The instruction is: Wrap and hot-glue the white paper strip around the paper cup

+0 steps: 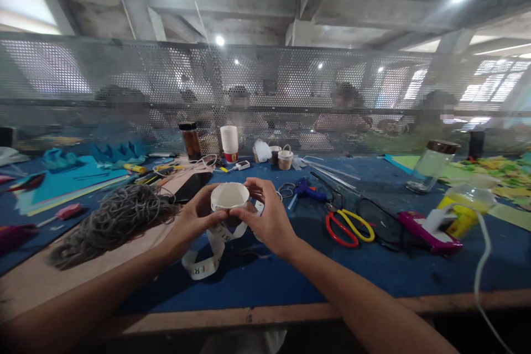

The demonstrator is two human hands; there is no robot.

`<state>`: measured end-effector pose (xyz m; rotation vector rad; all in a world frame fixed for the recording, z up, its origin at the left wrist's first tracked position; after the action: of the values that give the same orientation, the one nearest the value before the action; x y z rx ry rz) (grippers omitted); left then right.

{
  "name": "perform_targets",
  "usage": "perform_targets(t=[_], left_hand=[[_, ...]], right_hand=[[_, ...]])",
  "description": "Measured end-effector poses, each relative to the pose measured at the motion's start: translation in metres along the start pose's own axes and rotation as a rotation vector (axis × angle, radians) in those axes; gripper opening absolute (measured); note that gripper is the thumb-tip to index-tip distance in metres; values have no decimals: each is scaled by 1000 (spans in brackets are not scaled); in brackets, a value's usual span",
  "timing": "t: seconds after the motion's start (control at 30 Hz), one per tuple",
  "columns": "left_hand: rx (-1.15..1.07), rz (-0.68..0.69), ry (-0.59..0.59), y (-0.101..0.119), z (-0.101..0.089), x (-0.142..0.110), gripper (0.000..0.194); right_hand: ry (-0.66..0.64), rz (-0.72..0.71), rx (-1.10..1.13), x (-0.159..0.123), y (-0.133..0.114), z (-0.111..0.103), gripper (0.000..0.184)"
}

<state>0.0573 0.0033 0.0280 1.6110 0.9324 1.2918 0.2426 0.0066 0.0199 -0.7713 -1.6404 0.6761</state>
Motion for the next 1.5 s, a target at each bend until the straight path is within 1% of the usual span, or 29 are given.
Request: perform_targets(t=[0.1,0.27,0.4,0.5,0.67,0.83,0.93,1.1,1.13,1.23,1.3,1.37,1.43,1.5], left_hand=[[-21,6,3,1,0,-1,66],[-20,24,-6,1,0,0,67],[9,10,34,2,-2,0,68],[1,25,50,4,-3,1,68],[11,6,49,3,-3,1,68],[36,69,101,-1,-6,2,70],[91,114,120,-3,-8,3,69],[157,121,124,-6,-9,3,69],[152,127,147,-6,-10,3,70],[149,90,146,-8,-10,5,74],[169,63,164,-8,-11,6,74],[181,37,165,-7,-10,6,73],[195,27,161,-5,-9,6,71],[217,20,152,-4,-9,5,70]], right_hand=[[-14,35,27,1,1,0,61],[-34,13,12,-1,-2,0,58],[-48,-16,6,-2,-7,-2,48],[-28,-30,-65,-3,-10,-3,39],[-1,-17,-165,-3,-11,-4,27],[-13,36,-182,-3,-7,-3,24],[-32,40,-222,-3,-7,-3,17],[-36,-27,-289,-4,-13,-4,13],[-39,-47,-298,-4,-14,-5,13],[-40,-73,-335,-1,-14,-7,14],[-25,-78,-392,4,-11,-13,14],[-20,-79,-489,12,-7,-23,12],[-44,-57,-645,24,-1,-42,11],[-46,36,-891,36,7,-69,15]])
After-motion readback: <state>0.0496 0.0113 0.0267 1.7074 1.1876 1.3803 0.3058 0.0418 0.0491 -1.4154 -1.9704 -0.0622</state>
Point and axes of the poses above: each hand's wrist, its own x-axis towards the middle knuckle, its own z-axis out of the palm, y = z × x, the point moved 2 cm from there along x, towards the middle knuckle, and after that the axes turned 3 degrees about z, right-handed, at the moved point
